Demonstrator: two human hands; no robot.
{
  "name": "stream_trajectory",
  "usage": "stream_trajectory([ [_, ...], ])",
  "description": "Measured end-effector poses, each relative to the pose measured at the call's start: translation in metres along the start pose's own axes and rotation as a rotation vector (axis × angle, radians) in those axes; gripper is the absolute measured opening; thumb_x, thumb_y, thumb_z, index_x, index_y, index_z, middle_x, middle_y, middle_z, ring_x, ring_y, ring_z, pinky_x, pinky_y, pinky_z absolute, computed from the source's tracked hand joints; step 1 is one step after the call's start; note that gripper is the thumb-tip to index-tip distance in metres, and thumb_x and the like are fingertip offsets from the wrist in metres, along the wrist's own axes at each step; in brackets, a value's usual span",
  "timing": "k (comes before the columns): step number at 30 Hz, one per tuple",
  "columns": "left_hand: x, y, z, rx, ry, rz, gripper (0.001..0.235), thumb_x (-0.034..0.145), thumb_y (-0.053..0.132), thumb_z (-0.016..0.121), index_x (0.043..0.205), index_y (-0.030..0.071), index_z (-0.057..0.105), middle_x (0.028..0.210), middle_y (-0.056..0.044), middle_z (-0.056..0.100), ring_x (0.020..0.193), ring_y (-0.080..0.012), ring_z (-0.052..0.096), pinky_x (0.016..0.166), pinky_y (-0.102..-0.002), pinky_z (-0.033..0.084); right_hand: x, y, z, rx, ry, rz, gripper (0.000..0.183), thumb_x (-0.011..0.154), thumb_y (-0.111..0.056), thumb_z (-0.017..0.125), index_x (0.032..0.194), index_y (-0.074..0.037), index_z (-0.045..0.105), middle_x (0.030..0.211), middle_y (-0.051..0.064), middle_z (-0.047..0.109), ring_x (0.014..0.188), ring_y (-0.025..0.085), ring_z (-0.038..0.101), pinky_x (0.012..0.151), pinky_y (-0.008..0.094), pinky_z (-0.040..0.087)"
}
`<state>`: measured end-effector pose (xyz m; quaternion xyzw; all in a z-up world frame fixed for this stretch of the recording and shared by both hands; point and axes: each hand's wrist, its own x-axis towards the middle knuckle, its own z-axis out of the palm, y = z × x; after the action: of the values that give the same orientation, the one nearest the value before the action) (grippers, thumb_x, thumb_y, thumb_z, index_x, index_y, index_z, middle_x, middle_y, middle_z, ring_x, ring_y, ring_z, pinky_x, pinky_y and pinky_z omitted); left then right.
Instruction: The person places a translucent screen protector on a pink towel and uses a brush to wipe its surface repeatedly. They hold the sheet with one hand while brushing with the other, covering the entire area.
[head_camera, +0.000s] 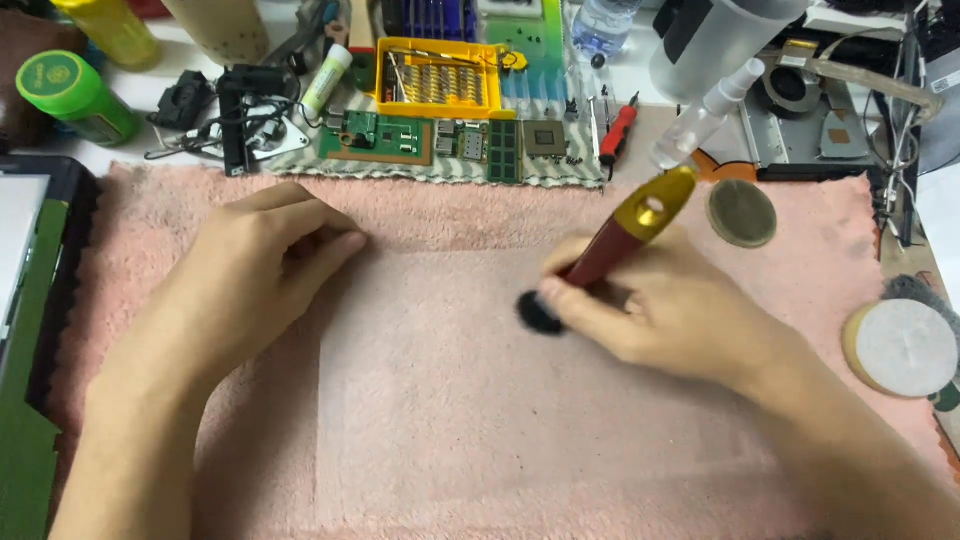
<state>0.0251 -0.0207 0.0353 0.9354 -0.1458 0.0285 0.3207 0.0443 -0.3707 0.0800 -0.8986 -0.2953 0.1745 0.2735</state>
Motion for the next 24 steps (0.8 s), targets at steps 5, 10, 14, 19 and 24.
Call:
stream_trajectory([
  [5, -0.004, 0.007, -0.001, 0.046, -0.018, 0.008, 0.017, 0.110, 0.018, 0.079, 0.118, 0.005, 0.086, 0.105, -0.012, 0.076, 0.082, -0.0256, 0.076, 0.077, -0.039, 0.063, -0.006, 0.002, 0.008, -0.024, -0.054, 0.036, 0.038, 0.111, -0.041, 0.060, 0.141, -0.028, 0.079, 0.119, 0.001, 0.089, 0.085, 0.016, 0.084, 0.079, 0.027, 0.075],
  [10, -0.007, 0.032, -0.008, -0.015, -0.003, -0.171, 0.023, 0.108, 0.029, 0.079, 0.114, 0.007, 0.086, 0.108, -0.009, 0.081, 0.086, -0.0249, 0.080, 0.084, -0.039, 0.063, -0.008, 0.001, 0.001, -0.090, -0.010, -0.076, 0.028, 0.108, -0.038, 0.065, 0.116, -0.022, 0.087, 0.092, -0.006, 0.091, 0.049, 0.013, 0.062, 0.048, 0.025, 0.051],
  [14, -0.002, 0.065, -0.023, -0.258, 0.017, -0.588, 0.032, 0.106, 0.038, 0.073, 0.127, 0.016, 0.085, 0.123, 0.003, 0.092, 0.113, -0.0093, 0.086, 0.102, -0.029, 0.069, -0.007, -0.006, 0.003, -0.056, -0.065, -0.092, 0.035, 0.112, -0.041, 0.060, 0.131, -0.021, 0.083, 0.116, 0.000, 0.091, 0.092, 0.019, 0.086, 0.084, 0.035, 0.070],
  [19, 0.002, 0.067, -0.033, -0.292, 0.006, -0.775, 0.035, 0.103, 0.033, 0.079, 0.136, 0.024, 0.085, 0.126, 0.009, 0.092, 0.112, -0.0052, 0.085, 0.085, -0.029, 0.063, -0.015, -0.005, 0.002, -0.167, 0.032, -0.079, 0.031, 0.108, -0.042, 0.067, 0.115, -0.019, 0.087, 0.103, -0.001, 0.091, 0.079, 0.021, 0.078, 0.079, 0.036, 0.061],
  [24, 0.002, 0.063, -0.039, -0.406, -0.029, -0.836, 0.034, 0.104, 0.020, 0.080, 0.138, 0.017, 0.087, 0.104, -0.005, 0.091, 0.099, -0.0106, 0.083, 0.090, -0.024, 0.058, -0.021, -0.011, 0.000, -0.023, -0.210, 0.069, 0.033, 0.108, -0.048, 0.062, 0.120, -0.032, 0.087, 0.101, -0.012, 0.095, 0.064, 0.011, 0.078, 0.056, 0.029, 0.058],
])
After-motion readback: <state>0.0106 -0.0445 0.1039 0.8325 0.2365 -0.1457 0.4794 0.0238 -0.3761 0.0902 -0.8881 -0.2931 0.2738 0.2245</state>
